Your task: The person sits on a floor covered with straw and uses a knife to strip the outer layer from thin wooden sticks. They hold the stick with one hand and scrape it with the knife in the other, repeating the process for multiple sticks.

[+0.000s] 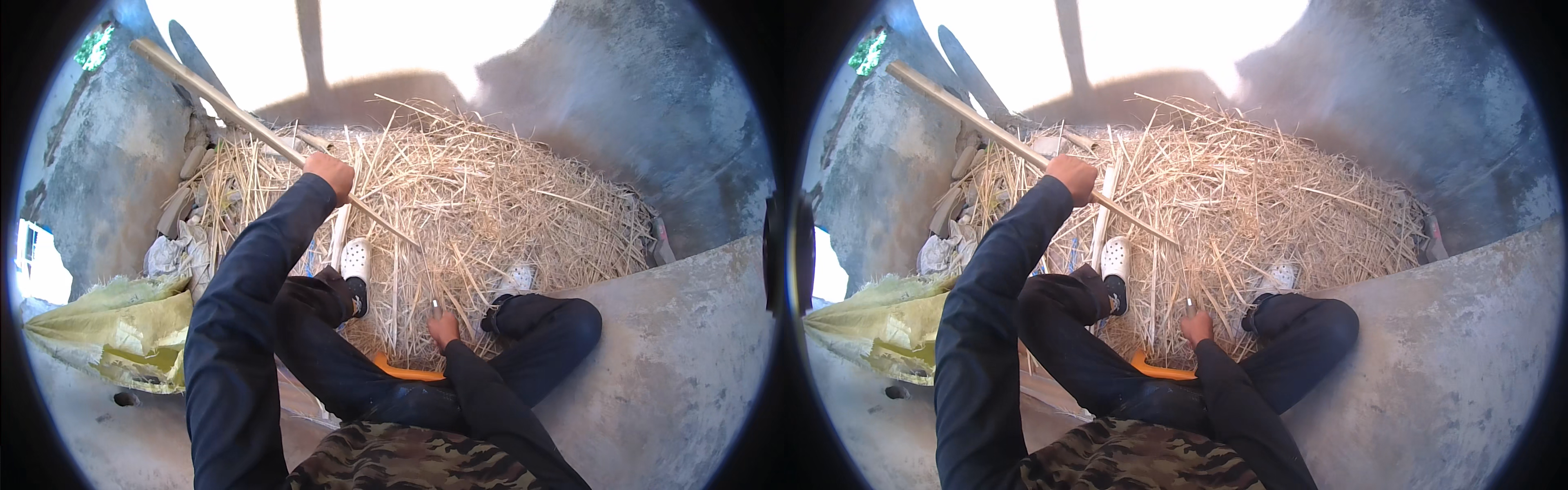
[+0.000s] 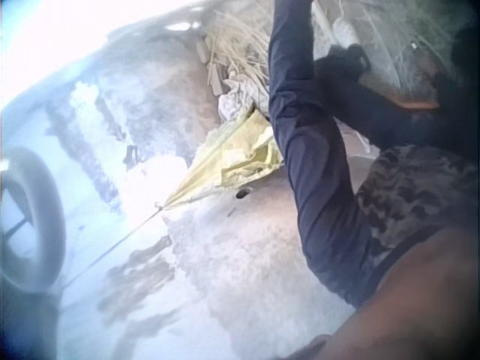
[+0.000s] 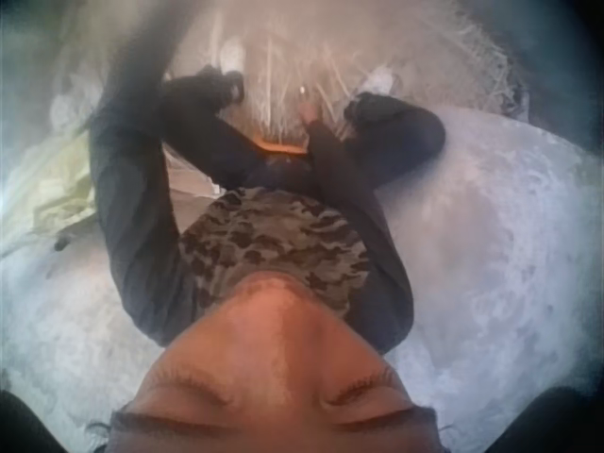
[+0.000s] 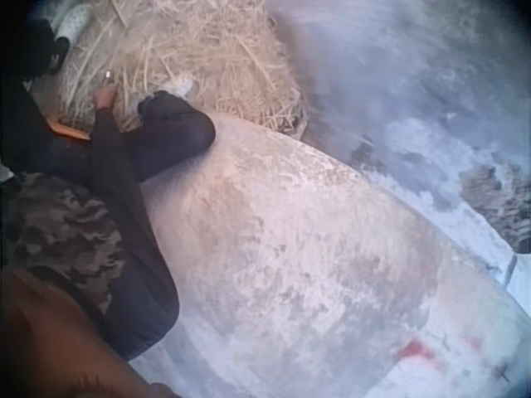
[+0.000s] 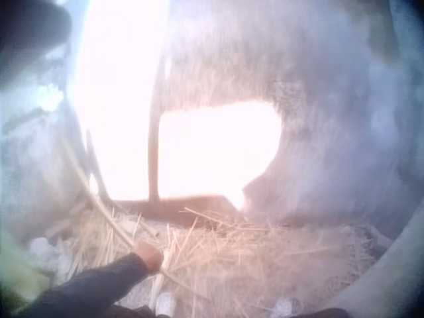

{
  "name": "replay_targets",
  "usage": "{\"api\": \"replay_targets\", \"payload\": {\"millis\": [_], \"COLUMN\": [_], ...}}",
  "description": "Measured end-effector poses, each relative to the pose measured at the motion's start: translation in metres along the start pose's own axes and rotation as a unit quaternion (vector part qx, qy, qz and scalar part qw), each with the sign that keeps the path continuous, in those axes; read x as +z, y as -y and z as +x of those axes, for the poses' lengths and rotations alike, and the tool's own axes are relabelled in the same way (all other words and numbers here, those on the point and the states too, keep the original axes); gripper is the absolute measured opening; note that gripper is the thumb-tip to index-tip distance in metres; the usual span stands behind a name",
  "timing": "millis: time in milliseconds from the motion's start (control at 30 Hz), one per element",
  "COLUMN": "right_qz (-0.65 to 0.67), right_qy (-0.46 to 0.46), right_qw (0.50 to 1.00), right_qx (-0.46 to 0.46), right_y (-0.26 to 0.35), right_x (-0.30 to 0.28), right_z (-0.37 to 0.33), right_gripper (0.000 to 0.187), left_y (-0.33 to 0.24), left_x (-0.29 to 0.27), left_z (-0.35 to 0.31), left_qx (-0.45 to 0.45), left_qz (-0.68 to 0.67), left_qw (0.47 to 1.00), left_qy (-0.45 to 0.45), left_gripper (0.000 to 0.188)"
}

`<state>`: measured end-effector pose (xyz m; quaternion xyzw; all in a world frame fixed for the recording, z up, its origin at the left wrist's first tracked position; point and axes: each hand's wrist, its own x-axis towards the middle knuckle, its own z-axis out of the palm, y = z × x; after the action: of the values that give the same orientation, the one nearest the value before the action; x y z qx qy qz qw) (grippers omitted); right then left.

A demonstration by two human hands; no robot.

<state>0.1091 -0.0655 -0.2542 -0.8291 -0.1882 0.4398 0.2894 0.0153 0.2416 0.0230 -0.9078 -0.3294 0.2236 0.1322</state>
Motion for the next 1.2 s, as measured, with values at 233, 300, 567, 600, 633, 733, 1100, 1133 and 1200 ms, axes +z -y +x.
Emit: {"api": "replay_targets", "payload": {"millis": [233,300,567,600,633,733,1100,1133,1200], "right_qz": [0.185,0.058,0.099,0.1,0.101,0.156,0.076,0.075,0.231], "right_qy": [-0.103,-0.096,0.033,0.005,-0.024,-0.074,0.034,0.038,0.14], "right_qw": [0.942,0.981,0.993,0.994,0.985,0.95,0.996,0.995,0.956], "right_qx": [-0.26,-0.155,0.059,-0.04,-0.138,-0.26,0.043,0.05,0.116], "right_y": [0.031,-0.02,-0.007,0.004,0.016,0.031,-0.038,-0.035,-0.023], "right_x": [0.001,0.022,0.009,0.006,0.003,0.003,0.023,0.022,0.017], "right_z": [-0.012,0.005,0.004,0.0,-0.002,-0.006,0.033,0.035,0.033], "right_gripper": [0.021,0.018,0.021,0.021,0.021,0.023,0.018,0.017,0.013], "left_y": [-0.02,-0.021,-0.023,-0.02,-0.018,-0.011,0.022,0.023,0.022], "left_x": [-0.019,-0.021,-0.011,-0.007,-0.004,0.0,0.027,0.028,0.032], "left_z": [0.004,0.006,-0.002,-0.004,-0.006,-0.012,-0.028,-0.026,-0.027], "left_qx": [-0.001,0.01,0.005,0.0,-0.004,-0.008,-0.045,-0.05,-0.062], "left_qz": [0.032,0.034,0.033,0.031,0.029,0.02,-0.02,-0.022,-0.026], "left_qw": [0.999,0.999,0.999,0.999,0.999,1.0,0.998,0.997,0.996], "left_qy": [-0.024,-0.021,-0.03,-0.031,-0.032,-0.002,0.048,0.049,0.061], "left_gripper": [0.027,0.026,0.022,0.023,0.024,0.023,0.033,0.034,0.035]}}
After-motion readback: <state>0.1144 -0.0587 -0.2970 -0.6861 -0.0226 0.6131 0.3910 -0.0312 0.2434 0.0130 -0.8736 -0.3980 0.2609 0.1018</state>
